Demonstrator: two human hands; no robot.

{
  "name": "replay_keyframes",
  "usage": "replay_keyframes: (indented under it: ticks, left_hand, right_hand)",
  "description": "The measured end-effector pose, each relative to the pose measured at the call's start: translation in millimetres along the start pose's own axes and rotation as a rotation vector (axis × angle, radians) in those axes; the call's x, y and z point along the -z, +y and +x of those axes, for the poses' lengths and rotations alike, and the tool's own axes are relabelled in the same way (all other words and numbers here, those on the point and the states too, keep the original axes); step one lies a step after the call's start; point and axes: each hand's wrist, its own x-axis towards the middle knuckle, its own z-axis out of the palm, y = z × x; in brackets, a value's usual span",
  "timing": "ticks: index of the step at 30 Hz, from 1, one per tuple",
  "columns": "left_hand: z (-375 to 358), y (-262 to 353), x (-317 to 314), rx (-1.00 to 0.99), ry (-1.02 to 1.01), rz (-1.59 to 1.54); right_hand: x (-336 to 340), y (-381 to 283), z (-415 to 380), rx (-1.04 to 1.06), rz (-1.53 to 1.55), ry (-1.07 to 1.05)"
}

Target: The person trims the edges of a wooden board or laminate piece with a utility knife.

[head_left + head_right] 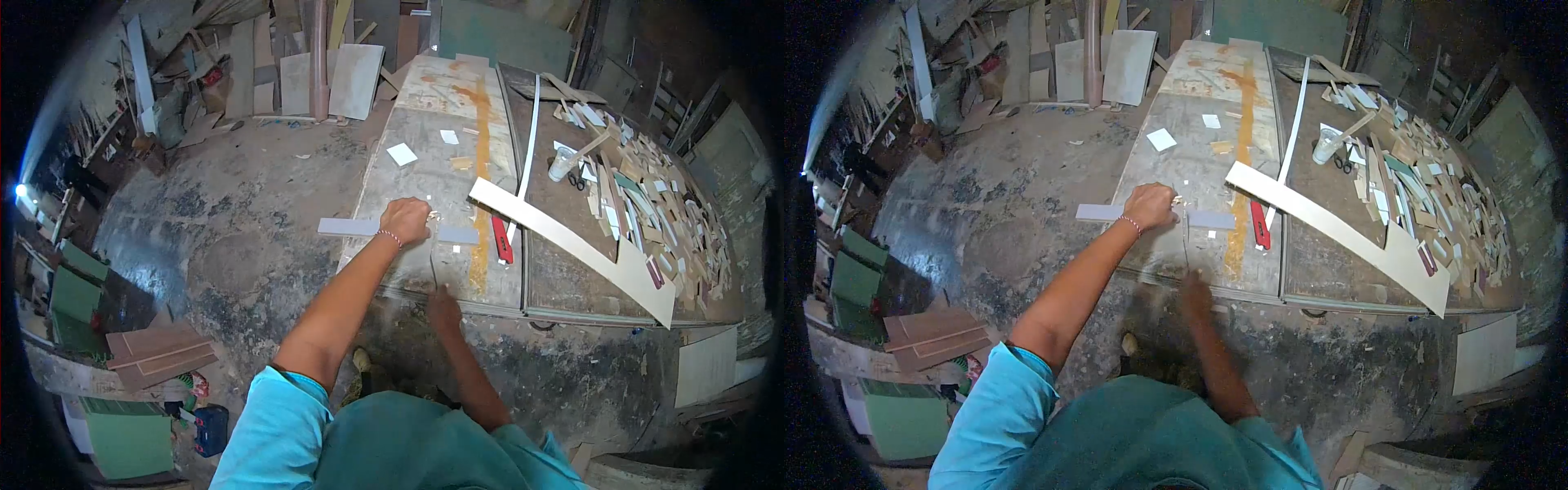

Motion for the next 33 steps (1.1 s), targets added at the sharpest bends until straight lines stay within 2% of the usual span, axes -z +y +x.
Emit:
replay_keyframes:
  ticks: [2,5,8,11,14,16,19,22,25,27,29,31,33]
  left_hand:
    - [3,-1,-4,0.027,-0.03,0.01]
    - [5,-1,-5,-0.033,-0.028,0.013]
    - [2,-4,-9,-0.084,-0.005,0.022]
    - [2,-6,-16,-0.086,0.079,0.014]
    - [-2,1,-5,0.029,0.006,0.023]
    - [5,-1,2,-0.015,0.014,0.005]
    - [0,-1,-8,-0.081,0.011,0.022]
    - [-5,0,-10,-0.098,0.033,0.026]
    - [-12,2,-12,-0.056,0.038,0.002]
    - [-4,1,-4,-0.029,0.044,0.002]
    - [-5,4,-1,-0.003,0.013,0.003]
    - [-4,3,-8,-0.006,0.032,0.009]
    - [0,-1,-11,-0.032,0.037,0.025]
  right_hand:
    - [-6,11,-15,-0.046,-0.044,0.011]
    - [-60,45,27,0.204,-0.109,0.183]
    - [-7,-6,36,0.03,0.057,0.108]
    - [9,-21,23,-0.066,0.016,0.058]
    - [-17,15,-3,0.045,0.022,-0.058]
    - [-22,20,-25,0.07,0.163,0.245]
    - [6,3,-11,-0.068,0.112,-0.021]
    - [13,-16,21,-0.066,0.077,-0.011]
    - [17,-19,8,-0.021,0.077,0.011]
    - [6,1,-18,0.072,0.126,0.106]
    - [6,7,-31,0.035,0.119,0.087]
    - [11,5,-42,-0.128,0.063,-0.043]
    - [-11,17,-39,0.022,0.092,0.036]
